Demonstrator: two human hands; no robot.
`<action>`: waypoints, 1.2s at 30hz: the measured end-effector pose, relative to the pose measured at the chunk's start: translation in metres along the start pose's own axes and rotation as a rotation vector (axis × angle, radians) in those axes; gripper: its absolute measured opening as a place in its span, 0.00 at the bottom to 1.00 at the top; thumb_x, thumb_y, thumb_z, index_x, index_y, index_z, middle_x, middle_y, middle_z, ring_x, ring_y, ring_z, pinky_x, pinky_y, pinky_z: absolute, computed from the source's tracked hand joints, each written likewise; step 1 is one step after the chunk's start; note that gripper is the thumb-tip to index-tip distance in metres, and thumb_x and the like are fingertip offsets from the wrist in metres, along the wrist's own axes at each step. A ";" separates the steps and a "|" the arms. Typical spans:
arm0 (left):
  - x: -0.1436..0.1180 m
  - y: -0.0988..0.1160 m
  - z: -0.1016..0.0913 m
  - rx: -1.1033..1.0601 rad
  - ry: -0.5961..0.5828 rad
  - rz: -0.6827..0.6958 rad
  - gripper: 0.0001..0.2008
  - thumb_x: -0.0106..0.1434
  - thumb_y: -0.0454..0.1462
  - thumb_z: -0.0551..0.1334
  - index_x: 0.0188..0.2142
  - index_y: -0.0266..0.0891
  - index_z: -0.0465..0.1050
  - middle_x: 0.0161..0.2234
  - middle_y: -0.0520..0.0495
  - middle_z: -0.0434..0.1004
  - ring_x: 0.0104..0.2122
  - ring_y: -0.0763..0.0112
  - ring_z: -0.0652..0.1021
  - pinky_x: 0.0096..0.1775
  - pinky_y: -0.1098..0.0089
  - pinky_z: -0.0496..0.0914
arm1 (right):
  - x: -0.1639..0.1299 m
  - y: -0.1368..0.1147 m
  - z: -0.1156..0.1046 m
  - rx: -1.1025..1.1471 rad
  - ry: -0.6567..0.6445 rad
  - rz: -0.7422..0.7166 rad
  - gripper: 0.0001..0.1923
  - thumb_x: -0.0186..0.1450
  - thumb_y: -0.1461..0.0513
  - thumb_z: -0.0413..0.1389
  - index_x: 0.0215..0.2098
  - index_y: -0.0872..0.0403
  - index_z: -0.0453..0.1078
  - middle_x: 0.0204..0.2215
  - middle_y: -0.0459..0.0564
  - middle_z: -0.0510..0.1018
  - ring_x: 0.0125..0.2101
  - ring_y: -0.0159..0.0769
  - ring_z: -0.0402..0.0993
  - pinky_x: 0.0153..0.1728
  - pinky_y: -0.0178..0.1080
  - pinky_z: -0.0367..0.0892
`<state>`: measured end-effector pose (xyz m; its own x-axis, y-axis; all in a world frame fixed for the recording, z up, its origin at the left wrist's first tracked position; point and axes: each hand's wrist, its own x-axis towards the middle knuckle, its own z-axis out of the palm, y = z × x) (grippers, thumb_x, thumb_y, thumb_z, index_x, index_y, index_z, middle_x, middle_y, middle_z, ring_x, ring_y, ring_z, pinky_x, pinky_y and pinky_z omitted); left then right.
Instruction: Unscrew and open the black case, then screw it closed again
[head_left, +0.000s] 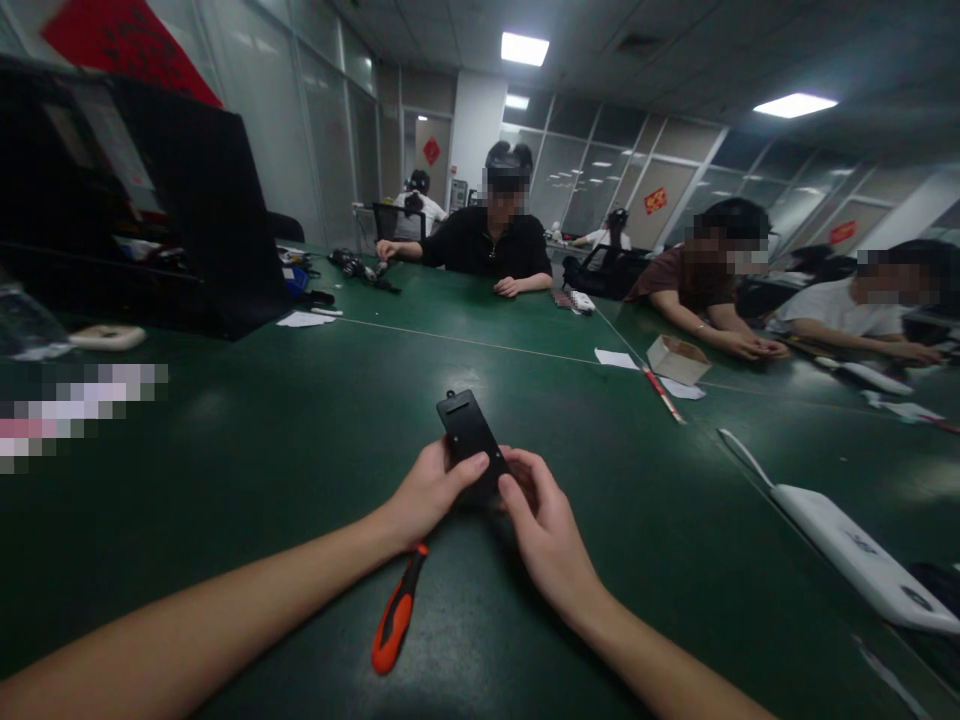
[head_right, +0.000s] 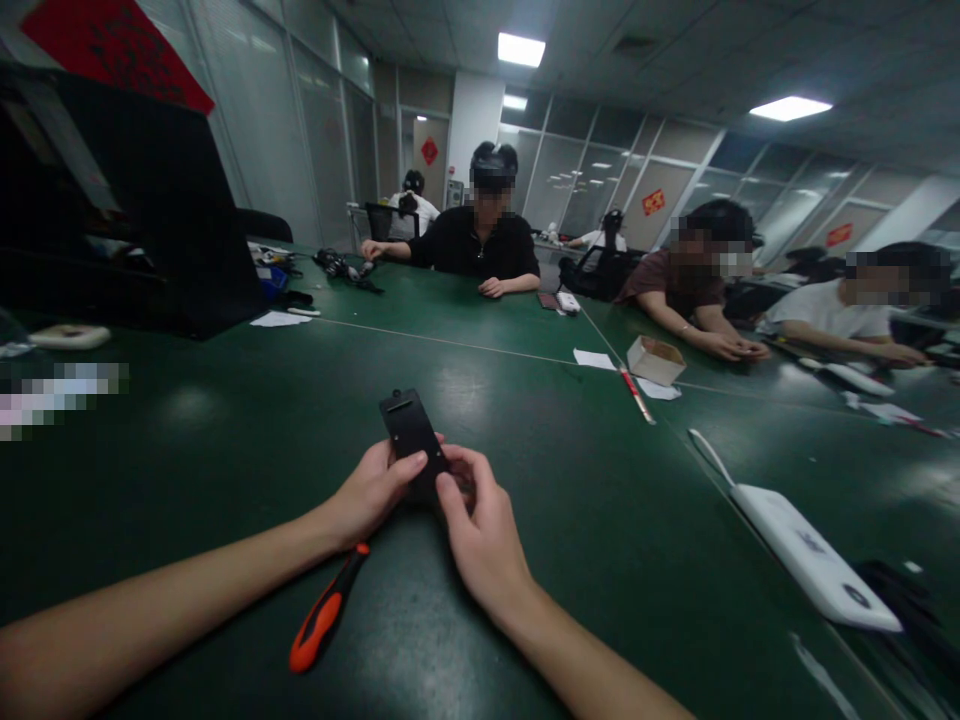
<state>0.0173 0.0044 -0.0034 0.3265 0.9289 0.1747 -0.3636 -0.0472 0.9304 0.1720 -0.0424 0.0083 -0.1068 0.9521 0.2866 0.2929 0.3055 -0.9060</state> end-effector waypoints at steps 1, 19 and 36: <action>0.001 0.000 0.000 -0.049 0.035 -0.014 0.21 0.59 0.46 0.66 0.46 0.33 0.74 0.43 0.39 0.80 0.45 0.57 0.79 0.49 0.60 0.72 | -0.003 0.001 0.001 -0.138 0.005 -0.084 0.18 0.70 0.57 0.53 0.57 0.51 0.62 0.53 0.56 0.72 0.49 0.44 0.72 0.50 0.48 0.70; 0.015 0.008 -0.015 -0.206 -0.004 -0.188 0.17 0.52 0.32 0.71 0.37 0.36 0.66 0.31 0.53 0.69 0.27 0.79 0.69 0.31 0.73 0.62 | -0.011 -0.033 0.029 -0.902 -0.628 -1.079 0.12 0.74 0.58 0.47 0.44 0.54 0.71 0.29 0.45 0.74 0.26 0.34 0.66 0.24 0.39 0.58; 0.017 0.007 -0.015 -0.120 -0.043 -0.196 0.18 0.55 0.32 0.68 0.43 0.35 0.66 0.32 0.51 0.69 0.26 0.77 0.68 0.30 0.71 0.60 | 0.002 -0.021 -0.043 -0.028 0.199 -0.735 0.22 0.68 0.71 0.48 0.57 0.47 0.60 0.45 0.53 0.74 0.43 0.41 0.74 0.32 0.43 0.77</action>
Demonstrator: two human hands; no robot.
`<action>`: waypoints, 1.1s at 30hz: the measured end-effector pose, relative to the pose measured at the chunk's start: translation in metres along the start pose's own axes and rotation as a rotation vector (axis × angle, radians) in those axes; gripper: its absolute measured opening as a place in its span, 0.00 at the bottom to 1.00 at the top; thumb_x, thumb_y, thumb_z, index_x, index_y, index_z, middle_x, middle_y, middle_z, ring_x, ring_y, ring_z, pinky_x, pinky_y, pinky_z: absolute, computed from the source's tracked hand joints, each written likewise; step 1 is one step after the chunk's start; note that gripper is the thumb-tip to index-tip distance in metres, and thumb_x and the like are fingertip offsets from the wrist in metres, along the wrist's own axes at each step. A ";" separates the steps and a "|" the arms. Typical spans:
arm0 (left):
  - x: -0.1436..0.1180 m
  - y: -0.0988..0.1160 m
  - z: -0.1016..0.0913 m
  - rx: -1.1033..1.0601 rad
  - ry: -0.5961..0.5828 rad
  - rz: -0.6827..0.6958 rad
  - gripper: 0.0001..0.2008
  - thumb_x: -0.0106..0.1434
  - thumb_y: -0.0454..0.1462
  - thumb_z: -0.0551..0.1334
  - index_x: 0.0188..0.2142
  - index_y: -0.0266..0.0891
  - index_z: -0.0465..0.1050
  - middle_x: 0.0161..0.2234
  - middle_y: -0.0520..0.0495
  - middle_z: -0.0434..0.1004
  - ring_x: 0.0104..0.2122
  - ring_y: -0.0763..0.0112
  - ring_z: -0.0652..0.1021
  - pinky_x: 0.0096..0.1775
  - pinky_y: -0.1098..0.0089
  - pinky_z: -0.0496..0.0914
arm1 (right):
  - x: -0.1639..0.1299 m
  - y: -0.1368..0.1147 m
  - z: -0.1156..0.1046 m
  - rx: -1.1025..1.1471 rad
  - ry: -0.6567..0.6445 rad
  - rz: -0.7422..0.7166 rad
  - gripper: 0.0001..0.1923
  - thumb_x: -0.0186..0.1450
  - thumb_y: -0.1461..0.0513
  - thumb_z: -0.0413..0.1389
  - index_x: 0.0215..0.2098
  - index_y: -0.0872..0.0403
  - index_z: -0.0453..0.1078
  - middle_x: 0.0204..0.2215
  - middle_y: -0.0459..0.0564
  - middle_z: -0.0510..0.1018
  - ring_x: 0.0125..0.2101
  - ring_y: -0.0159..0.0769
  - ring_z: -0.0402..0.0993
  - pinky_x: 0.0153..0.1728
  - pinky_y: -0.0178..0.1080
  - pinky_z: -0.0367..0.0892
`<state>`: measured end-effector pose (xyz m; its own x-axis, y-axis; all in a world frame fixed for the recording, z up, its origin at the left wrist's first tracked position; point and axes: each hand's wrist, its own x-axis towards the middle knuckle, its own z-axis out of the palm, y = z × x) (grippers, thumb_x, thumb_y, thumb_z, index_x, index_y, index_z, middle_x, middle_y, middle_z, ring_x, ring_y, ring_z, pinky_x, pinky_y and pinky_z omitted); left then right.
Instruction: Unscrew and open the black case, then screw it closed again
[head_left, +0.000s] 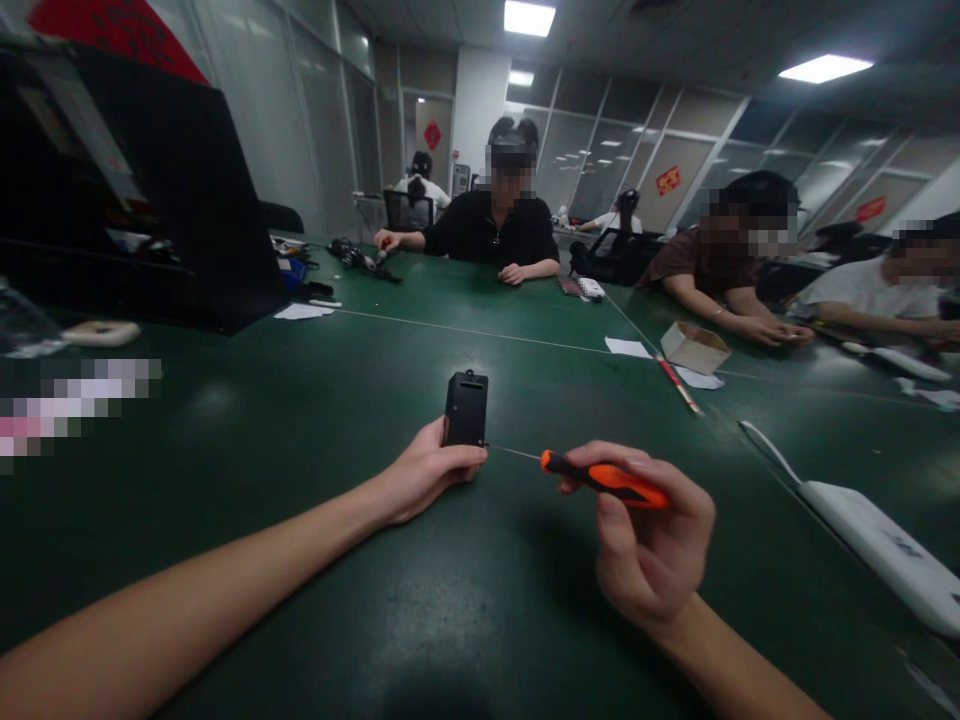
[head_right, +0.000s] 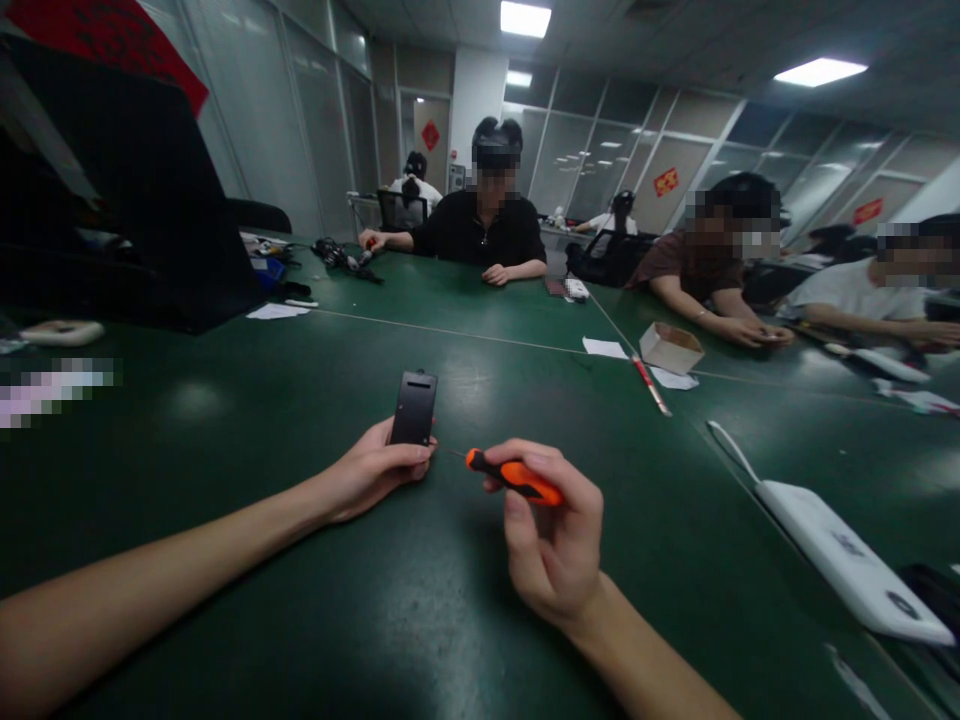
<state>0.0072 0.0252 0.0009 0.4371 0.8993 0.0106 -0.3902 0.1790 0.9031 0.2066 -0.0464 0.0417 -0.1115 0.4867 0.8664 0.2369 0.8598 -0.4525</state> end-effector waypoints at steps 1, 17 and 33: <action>0.000 0.000 0.000 0.006 0.004 0.004 0.17 0.55 0.32 0.68 0.43 0.35 0.66 0.32 0.51 0.69 0.26 0.77 0.68 0.30 0.71 0.60 | -0.001 0.000 0.000 -0.003 -0.006 0.005 0.21 0.69 0.71 0.48 0.57 0.47 0.60 0.45 0.54 0.74 0.43 0.41 0.74 0.32 0.44 0.77; -0.001 -0.003 -0.004 0.397 0.313 0.233 0.16 0.55 0.39 0.69 0.41 0.36 0.68 0.34 0.50 0.73 0.31 0.70 0.73 0.36 0.69 0.66 | -0.001 0.004 -0.010 -0.280 -0.195 0.035 0.16 0.67 0.68 0.55 0.52 0.51 0.65 0.46 0.55 0.80 0.46 0.44 0.79 0.44 0.45 0.76; 0.003 0.004 -0.016 0.719 0.467 0.321 0.19 0.53 0.38 0.67 0.44 0.36 0.69 0.38 0.47 0.75 0.38 0.63 0.74 0.41 0.66 0.68 | 0.000 0.014 0.004 -0.331 -0.372 0.422 0.12 0.64 0.66 0.56 0.45 0.54 0.75 0.39 0.51 0.78 0.40 0.39 0.76 0.43 0.40 0.69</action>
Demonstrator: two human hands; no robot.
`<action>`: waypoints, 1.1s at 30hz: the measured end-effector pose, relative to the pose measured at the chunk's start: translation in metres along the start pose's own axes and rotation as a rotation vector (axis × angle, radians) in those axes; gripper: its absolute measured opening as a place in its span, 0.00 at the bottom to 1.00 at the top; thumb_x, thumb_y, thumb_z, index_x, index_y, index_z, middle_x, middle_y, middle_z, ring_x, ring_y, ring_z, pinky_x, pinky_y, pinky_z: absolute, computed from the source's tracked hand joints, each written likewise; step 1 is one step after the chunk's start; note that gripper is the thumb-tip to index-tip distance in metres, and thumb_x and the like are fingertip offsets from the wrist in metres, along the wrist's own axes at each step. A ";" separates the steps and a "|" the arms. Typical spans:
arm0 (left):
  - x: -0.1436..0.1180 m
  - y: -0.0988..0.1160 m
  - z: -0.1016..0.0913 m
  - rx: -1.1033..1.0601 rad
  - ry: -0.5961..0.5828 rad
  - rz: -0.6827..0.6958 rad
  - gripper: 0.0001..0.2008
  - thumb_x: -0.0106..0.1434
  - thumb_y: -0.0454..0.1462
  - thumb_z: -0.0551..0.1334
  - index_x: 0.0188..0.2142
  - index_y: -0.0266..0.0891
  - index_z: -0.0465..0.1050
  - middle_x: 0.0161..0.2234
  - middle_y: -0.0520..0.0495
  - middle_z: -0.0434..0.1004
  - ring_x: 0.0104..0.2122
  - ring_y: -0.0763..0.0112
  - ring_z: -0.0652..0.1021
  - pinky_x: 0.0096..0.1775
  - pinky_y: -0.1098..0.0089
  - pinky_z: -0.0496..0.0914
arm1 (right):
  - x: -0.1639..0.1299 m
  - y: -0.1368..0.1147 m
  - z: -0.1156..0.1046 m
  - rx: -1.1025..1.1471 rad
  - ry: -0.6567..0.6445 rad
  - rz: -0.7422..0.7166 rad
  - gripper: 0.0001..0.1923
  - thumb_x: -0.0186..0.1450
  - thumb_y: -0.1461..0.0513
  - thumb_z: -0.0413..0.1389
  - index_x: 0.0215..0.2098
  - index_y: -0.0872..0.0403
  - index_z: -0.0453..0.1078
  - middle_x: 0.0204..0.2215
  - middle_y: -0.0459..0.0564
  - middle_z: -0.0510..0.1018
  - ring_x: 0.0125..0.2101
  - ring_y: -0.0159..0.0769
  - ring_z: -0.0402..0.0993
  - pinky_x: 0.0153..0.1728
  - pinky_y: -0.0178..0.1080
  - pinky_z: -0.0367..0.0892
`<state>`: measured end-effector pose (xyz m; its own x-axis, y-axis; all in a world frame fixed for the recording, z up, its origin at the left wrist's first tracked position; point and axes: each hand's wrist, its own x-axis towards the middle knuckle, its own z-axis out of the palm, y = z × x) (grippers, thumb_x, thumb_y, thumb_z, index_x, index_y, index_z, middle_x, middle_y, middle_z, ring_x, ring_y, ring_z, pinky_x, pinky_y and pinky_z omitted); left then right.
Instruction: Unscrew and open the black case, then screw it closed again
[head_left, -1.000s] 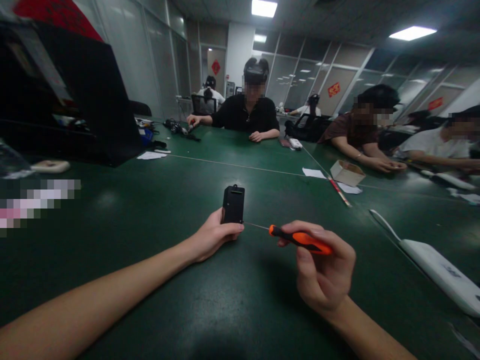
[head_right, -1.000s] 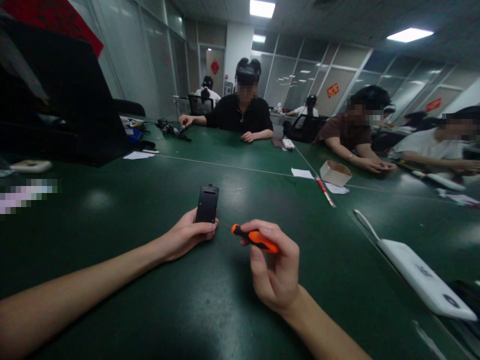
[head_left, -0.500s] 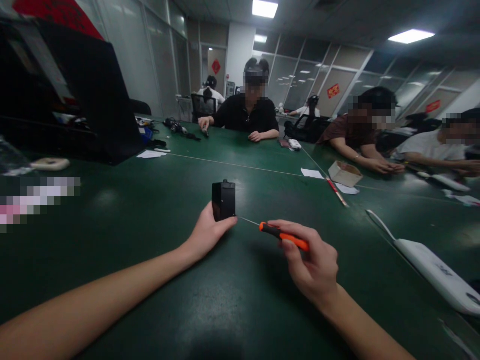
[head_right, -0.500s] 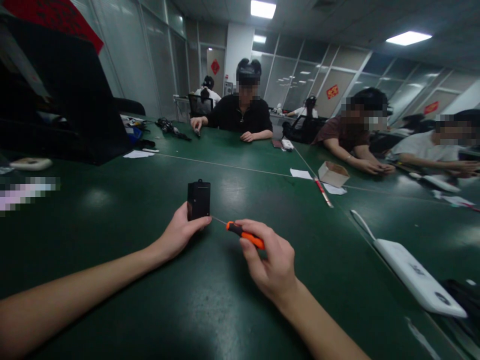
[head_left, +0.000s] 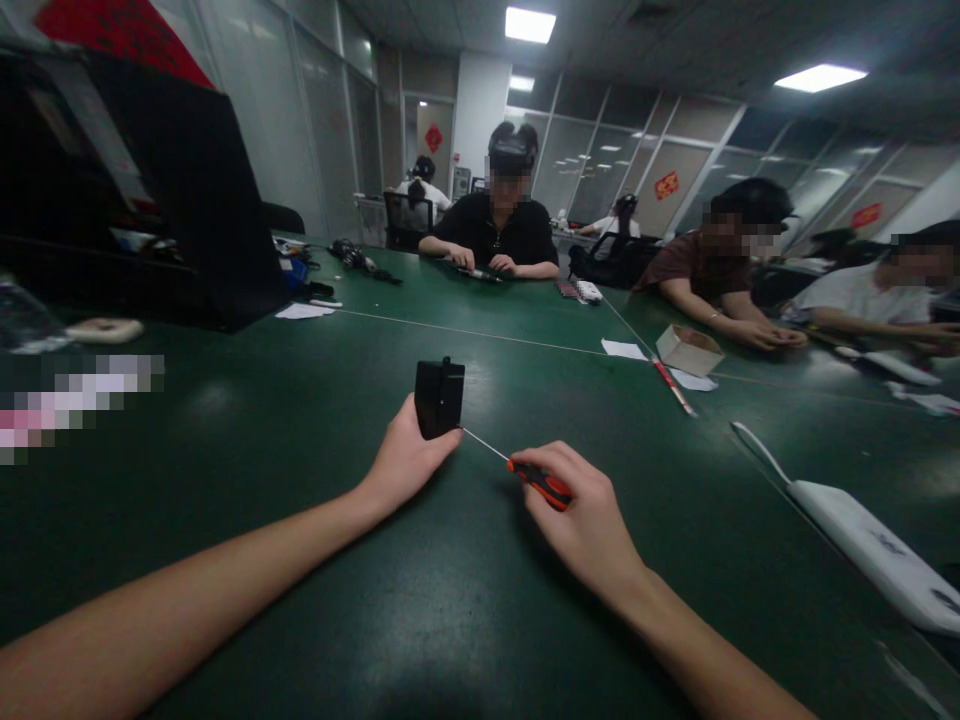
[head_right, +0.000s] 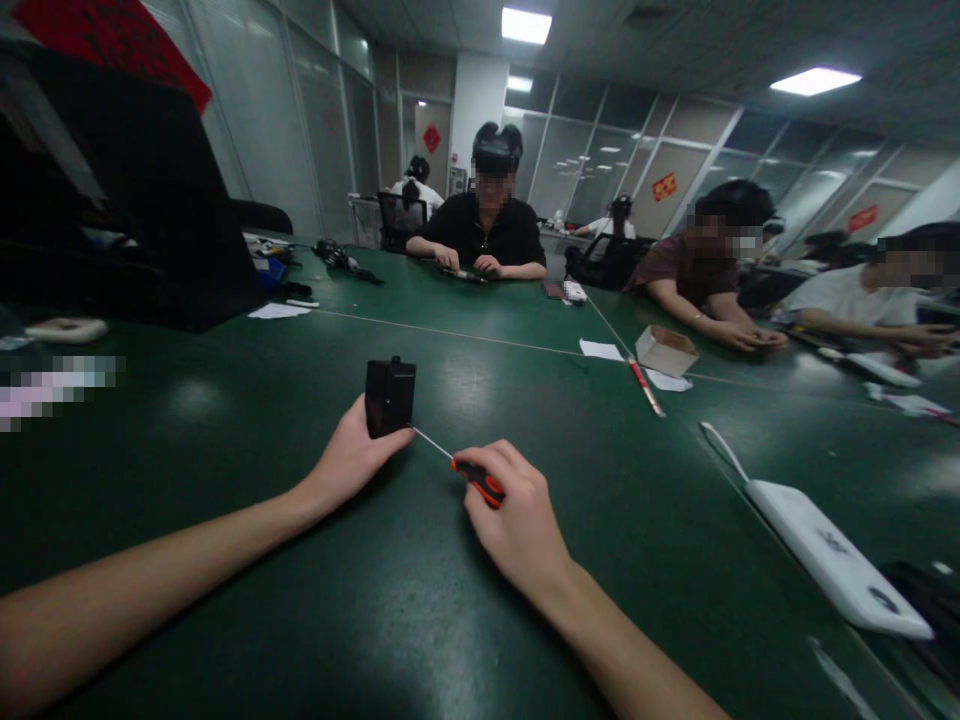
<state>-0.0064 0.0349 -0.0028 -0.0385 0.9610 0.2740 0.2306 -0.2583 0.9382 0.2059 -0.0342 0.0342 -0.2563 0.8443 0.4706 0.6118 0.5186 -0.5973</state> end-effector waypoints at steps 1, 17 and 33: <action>0.000 0.000 0.000 0.009 -0.009 0.002 0.19 0.54 0.38 0.67 0.44 0.36 0.68 0.38 0.47 0.75 0.39 0.63 0.75 0.41 0.66 0.68 | 0.000 0.002 0.001 0.004 0.017 0.032 0.13 0.63 0.65 0.58 0.46 0.54 0.75 0.39 0.51 0.79 0.39 0.40 0.76 0.43 0.41 0.69; -0.004 -0.001 0.000 0.077 -0.070 0.068 0.17 0.56 0.38 0.67 0.44 0.38 0.67 0.38 0.48 0.75 0.38 0.64 0.76 0.41 0.66 0.69 | 0.003 0.002 0.000 -0.016 -0.056 0.204 0.12 0.65 0.58 0.58 0.44 0.54 0.77 0.34 0.50 0.82 0.33 0.39 0.79 0.37 0.40 0.70; -0.006 0.002 0.000 0.109 -0.092 0.043 0.17 0.56 0.39 0.67 0.44 0.38 0.67 0.38 0.48 0.74 0.38 0.64 0.76 0.40 0.65 0.69 | 0.003 0.002 -0.004 0.019 -0.115 0.221 0.14 0.70 0.58 0.51 0.46 0.54 0.76 0.27 0.47 0.81 0.28 0.36 0.78 0.35 0.39 0.70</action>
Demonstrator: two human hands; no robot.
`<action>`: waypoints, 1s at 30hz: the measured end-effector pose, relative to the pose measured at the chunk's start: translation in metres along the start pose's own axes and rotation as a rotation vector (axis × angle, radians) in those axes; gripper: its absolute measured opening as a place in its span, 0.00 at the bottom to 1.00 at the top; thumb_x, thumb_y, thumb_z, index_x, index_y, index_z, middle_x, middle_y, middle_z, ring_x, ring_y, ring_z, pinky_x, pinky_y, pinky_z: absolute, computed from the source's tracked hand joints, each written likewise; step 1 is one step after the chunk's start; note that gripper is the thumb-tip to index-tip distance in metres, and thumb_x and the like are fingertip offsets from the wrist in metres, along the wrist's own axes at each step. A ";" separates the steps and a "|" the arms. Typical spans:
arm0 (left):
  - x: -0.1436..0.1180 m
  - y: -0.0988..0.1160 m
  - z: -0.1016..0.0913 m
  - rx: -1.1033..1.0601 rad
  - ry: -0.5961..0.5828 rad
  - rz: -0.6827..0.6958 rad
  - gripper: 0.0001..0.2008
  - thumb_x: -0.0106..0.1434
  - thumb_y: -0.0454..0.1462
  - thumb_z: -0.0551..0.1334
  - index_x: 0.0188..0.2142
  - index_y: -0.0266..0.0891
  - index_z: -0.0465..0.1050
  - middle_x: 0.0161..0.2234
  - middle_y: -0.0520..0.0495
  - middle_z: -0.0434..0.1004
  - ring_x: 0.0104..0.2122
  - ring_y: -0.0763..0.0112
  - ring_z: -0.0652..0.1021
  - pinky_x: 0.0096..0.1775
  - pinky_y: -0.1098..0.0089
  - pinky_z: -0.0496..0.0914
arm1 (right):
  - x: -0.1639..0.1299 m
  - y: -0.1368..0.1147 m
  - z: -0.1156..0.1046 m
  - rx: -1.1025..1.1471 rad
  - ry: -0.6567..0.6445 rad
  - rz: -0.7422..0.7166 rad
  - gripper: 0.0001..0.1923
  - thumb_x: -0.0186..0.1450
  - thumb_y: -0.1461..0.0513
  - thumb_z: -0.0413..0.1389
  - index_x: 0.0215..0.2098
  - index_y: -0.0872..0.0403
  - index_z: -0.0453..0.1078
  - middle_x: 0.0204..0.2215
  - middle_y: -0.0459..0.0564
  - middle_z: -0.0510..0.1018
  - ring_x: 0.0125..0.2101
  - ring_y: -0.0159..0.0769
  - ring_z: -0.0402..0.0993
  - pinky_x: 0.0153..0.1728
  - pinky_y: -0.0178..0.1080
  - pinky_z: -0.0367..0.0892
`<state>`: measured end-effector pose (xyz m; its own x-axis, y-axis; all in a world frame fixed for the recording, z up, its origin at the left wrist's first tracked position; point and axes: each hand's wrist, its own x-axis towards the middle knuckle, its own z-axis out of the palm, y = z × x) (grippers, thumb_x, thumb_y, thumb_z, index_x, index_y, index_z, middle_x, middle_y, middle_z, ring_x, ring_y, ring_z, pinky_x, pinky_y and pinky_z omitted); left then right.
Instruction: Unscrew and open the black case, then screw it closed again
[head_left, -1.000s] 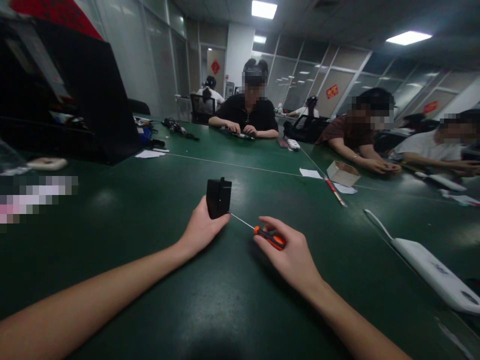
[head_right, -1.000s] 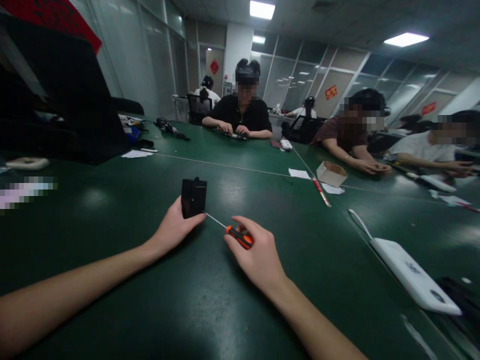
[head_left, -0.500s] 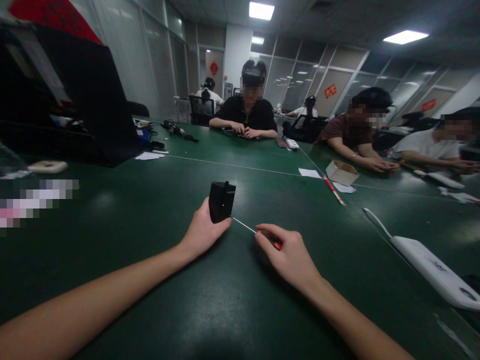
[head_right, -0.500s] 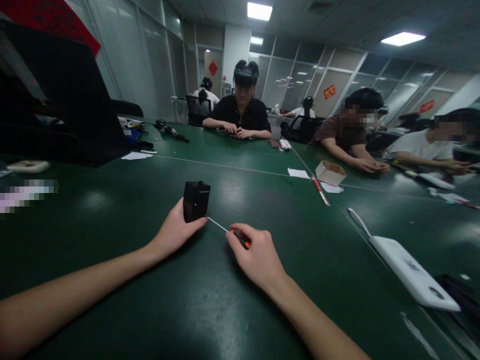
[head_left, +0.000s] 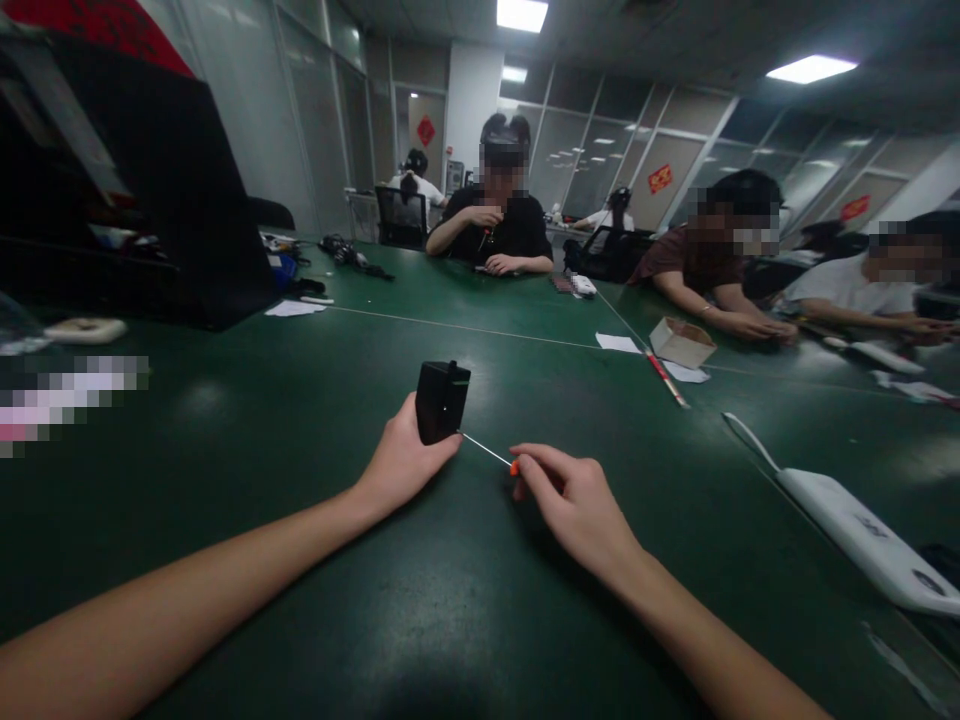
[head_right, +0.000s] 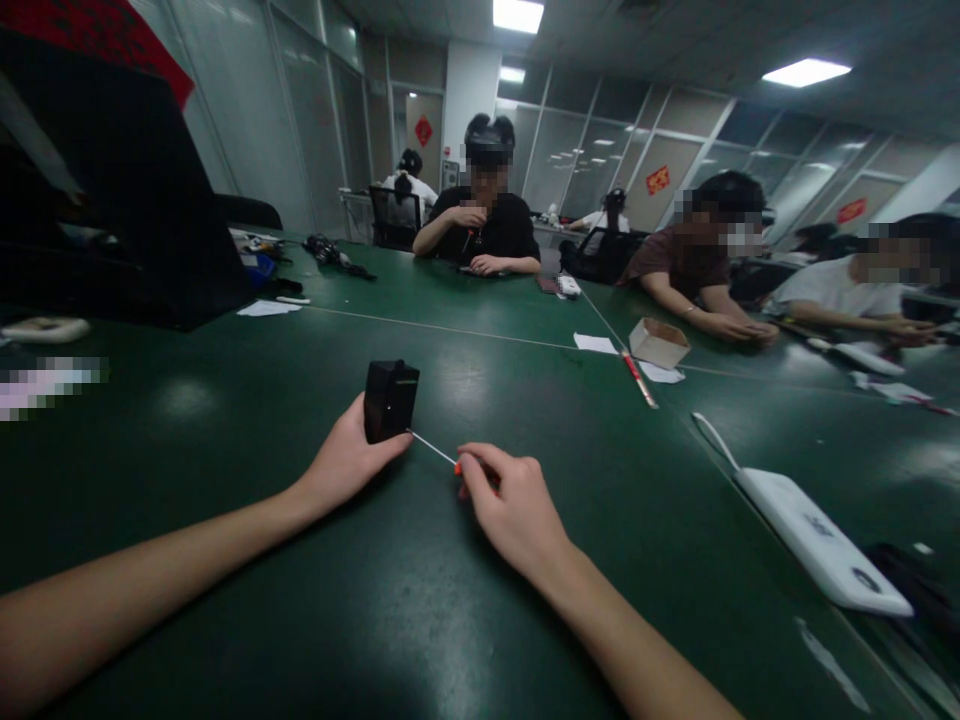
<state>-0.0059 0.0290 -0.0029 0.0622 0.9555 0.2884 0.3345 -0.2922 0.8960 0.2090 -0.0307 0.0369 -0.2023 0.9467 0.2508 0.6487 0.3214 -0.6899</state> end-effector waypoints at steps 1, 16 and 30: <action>0.000 0.000 0.000 0.003 -0.003 0.000 0.17 0.56 0.39 0.67 0.44 0.38 0.67 0.38 0.48 0.74 0.38 0.64 0.76 0.40 0.65 0.69 | 0.000 0.000 -0.001 0.005 -0.011 0.002 0.14 0.71 0.58 0.50 0.47 0.54 0.76 0.25 0.46 0.80 0.27 0.36 0.77 0.34 0.39 0.70; 0.000 0.000 0.000 -0.007 -0.008 0.013 0.18 0.56 0.40 0.66 0.45 0.38 0.67 0.39 0.47 0.75 0.39 0.62 0.76 0.42 0.64 0.70 | -0.001 -0.004 -0.002 0.008 -0.012 0.010 0.14 0.70 0.59 0.50 0.47 0.54 0.76 0.26 0.46 0.80 0.28 0.36 0.78 0.33 0.39 0.70; 0.000 0.001 0.000 -0.008 -0.011 -0.004 0.18 0.56 0.39 0.66 0.45 0.38 0.67 0.39 0.47 0.76 0.39 0.62 0.77 0.42 0.64 0.70 | 0.001 -0.003 -0.002 0.009 -0.017 -0.021 0.13 0.70 0.60 0.51 0.45 0.54 0.76 0.28 0.47 0.81 0.30 0.37 0.78 0.36 0.38 0.70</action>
<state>-0.0050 0.0287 -0.0016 0.0714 0.9570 0.2812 0.3270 -0.2888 0.8998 0.2087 -0.0310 0.0409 -0.2282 0.9398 0.2542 0.6378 0.3416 -0.6902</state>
